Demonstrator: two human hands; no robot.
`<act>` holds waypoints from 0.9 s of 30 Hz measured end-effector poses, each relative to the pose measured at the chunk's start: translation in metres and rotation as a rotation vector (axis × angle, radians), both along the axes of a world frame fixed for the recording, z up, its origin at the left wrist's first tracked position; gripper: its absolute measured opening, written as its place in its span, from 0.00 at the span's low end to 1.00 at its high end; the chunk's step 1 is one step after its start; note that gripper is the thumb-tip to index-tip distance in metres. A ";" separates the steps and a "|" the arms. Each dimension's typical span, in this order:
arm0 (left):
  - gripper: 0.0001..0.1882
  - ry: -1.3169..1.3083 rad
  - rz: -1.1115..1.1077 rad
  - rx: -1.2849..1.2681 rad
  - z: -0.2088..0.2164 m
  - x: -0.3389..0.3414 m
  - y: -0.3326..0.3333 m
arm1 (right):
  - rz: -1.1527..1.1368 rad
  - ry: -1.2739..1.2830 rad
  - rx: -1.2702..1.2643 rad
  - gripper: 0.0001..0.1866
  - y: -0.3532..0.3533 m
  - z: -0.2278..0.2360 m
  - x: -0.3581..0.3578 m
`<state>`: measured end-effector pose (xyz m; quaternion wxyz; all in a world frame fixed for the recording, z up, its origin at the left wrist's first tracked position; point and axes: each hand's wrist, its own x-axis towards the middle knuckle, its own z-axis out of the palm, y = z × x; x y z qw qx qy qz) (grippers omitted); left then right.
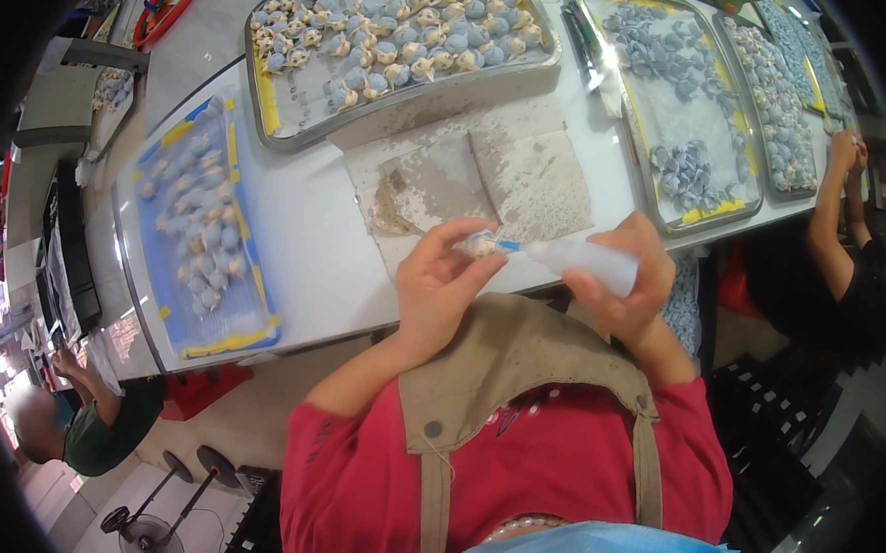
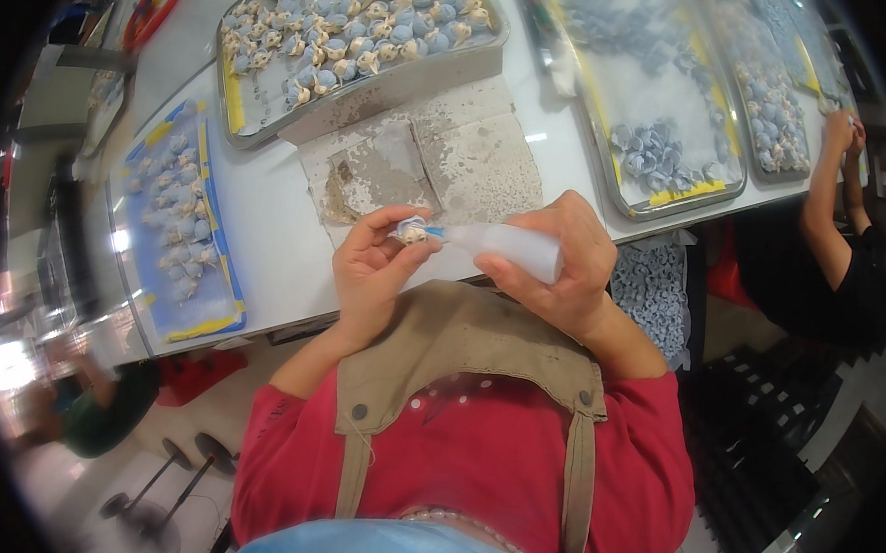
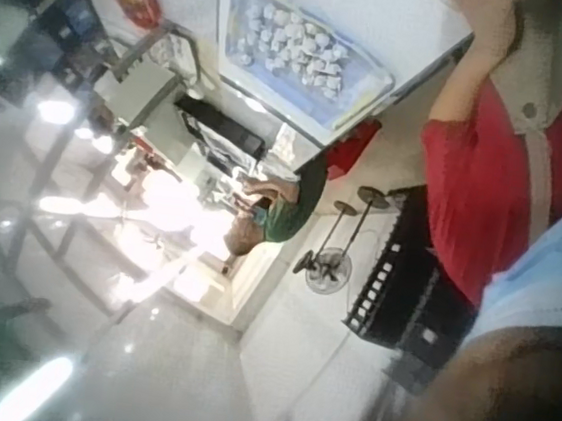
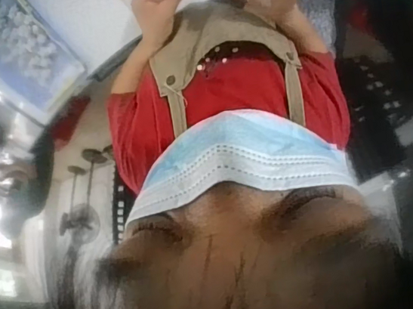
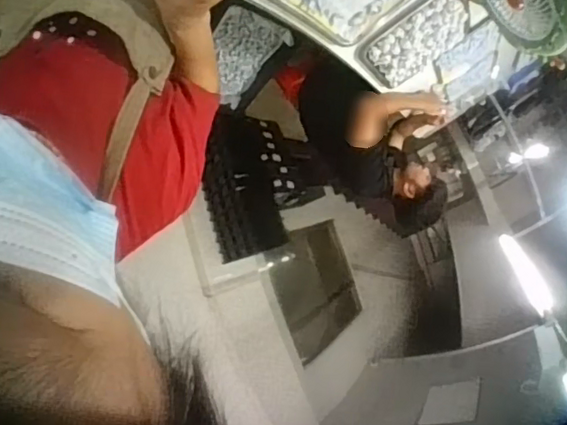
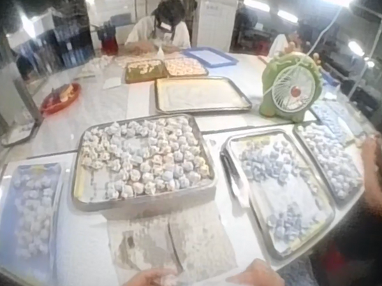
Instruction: The person repeatedly picks up small, light-blue, shell-shaped objects from a tray, sprays them with a white liquid from a small bottle, and places them onto a tray. The person performs this repetitive task continuously throughout the video.
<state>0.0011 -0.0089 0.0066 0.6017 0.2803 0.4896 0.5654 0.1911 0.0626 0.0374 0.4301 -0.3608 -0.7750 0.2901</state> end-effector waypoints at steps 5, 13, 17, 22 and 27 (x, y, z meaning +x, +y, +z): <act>0.18 -0.067 0.008 -0.005 0.001 0.002 0.002 | -0.006 -0.015 0.024 0.17 0.003 0.000 0.004; 0.18 -0.057 -0.003 -0.001 0.004 0.003 0.003 | 0.003 -0.053 -0.002 0.16 0.003 0.002 0.002; 0.18 -0.078 0.012 -0.007 0.002 0.000 0.002 | 0.017 -0.015 -0.040 0.15 0.004 0.001 0.002; 0.17 -0.159 0.026 -0.048 -0.002 -0.004 0.000 | -0.142 0.160 -0.208 0.11 0.014 -0.019 -0.006; 0.19 -0.168 -0.023 0.055 -0.002 -0.002 0.003 | -0.245 0.091 -0.441 0.10 0.038 -0.048 -0.026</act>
